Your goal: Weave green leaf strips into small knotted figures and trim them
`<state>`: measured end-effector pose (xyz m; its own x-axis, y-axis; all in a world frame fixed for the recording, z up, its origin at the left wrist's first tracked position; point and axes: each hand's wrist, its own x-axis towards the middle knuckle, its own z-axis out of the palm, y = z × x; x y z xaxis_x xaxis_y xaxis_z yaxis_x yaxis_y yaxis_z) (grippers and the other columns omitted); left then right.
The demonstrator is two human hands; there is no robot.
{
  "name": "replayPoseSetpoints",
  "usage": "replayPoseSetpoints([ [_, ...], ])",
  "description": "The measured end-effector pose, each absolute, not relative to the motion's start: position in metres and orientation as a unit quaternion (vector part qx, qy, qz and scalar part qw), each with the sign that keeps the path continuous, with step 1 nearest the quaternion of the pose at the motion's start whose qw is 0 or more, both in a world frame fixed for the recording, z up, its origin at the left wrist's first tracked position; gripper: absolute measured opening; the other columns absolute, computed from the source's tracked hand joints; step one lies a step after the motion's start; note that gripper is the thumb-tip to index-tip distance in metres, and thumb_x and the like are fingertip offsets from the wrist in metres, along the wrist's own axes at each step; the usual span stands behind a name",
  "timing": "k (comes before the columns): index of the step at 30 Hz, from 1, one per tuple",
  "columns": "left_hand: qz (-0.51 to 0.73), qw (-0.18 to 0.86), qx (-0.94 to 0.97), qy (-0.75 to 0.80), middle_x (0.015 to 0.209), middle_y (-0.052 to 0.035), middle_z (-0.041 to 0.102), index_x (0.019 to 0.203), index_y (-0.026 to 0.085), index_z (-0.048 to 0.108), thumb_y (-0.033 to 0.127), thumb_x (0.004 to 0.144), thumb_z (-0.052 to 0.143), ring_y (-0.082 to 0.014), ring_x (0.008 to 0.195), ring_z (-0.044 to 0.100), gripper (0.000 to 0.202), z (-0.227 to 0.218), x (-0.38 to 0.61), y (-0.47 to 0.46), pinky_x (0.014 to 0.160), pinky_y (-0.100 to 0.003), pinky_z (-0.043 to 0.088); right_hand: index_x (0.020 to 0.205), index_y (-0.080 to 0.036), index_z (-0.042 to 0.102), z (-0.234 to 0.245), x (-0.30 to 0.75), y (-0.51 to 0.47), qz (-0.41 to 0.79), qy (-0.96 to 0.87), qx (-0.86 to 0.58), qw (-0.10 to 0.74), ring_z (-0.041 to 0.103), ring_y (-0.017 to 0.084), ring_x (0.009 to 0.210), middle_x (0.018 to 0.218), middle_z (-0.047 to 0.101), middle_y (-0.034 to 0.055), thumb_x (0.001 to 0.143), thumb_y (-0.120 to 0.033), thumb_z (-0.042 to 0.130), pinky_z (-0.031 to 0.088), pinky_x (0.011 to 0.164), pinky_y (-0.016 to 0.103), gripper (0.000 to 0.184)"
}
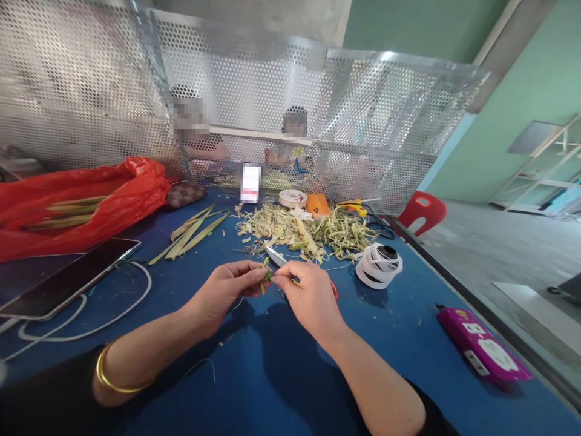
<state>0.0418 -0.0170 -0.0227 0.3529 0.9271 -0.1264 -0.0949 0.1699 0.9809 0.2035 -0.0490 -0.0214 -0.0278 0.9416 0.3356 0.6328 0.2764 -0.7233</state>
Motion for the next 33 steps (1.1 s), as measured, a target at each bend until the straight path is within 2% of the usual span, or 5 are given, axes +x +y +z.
replayPoseSetpoints([
  [6,0.358,0.699,0.487,0.382,0.066,-0.0027,0.065,0.072,0.015,0.068,0.042,0.067,0.073,-0.0111,0.06,0.057,0.028,-0.028,0.035,-0.005,0.062,-0.024,0.045,0.065,-0.019,0.064,-0.028,0.201,-0.048,0.234,-0.656,-0.588,0.411,0.051,0.013,0.055,0.058,0.061,-0.0018,0.079,-0.028,0.058,0.038,0.055,0.024,0.018],
  [11,0.359,0.748,0.395,0.395,0.071,-0.0044,0.066,0.075,0.016,0.064,0.062,0.072,0.058,-0.0169,0.066,0.064,0.047,-0.026,0.031,-0.001,0.066,-0.029,0.049,0.067,-0.018,0.067,-0.031,0.203,-0.045,0.273,-0.609,-0.594,0.448,0.055,0.014,0.06,0.064,0.065,-0.0004,0.079,-0.033,0.059,0.038,0.057,0.025,0.02],
  [18,0.404,0.667,0.471,0.412,0.067,-0.0018,0.065,0.072,0.017,0.069,0.04,0.065,0.075,-0.0111,0.062,0.058,0.025,-0.031,0.032,-0.003,0.065,-0.024,0.045,0.069,-0.018,0.067,-0.029,0.201,-0.046,0.286,-0.612,-0.586,0.447,0.055,0.015,0.061,0.064,0.065,-0.0006,0.078,-0.031,0.06,0.04,0.058,0.025,0.017],
  [27,0.403,0.664,0.475,0.413,0.069,-0.0032,0.065,0.075,0.016,0.072,0.043,0.064,0.074,-0.0128,0.065,0.058,0.029,-0.025,0.033,-0.004,0.065,-0.024,0.046,0.071,-0.019,0.067,-0.033,0.198,-0.046,0.301,-0.617,-0.578,0.442,0.055,0.014,0.06,0.063,0.064,-0.0009,0.078,-0.03,0.059,0.039,0.057,0.024,0.016],
  [33,0.406,0.622,0.522,0.42,0.063,-0.0021,0.063,0.071,0.016,0.073,0.039,0.058,0.078,-0.0125,0.059,0.053,0.027,-0.028,0.036,-0.005,0.064,-0.026,0.045,0.076,-0.019,0.069,-0.031,0.197,-0.045,0.283,-0.593,-0.568,0.495,0.061,0.018,0.074,0.079,0.069,0.002,0.074,-0.033,0.065,0.044,0.065,0.026,0.015],
])
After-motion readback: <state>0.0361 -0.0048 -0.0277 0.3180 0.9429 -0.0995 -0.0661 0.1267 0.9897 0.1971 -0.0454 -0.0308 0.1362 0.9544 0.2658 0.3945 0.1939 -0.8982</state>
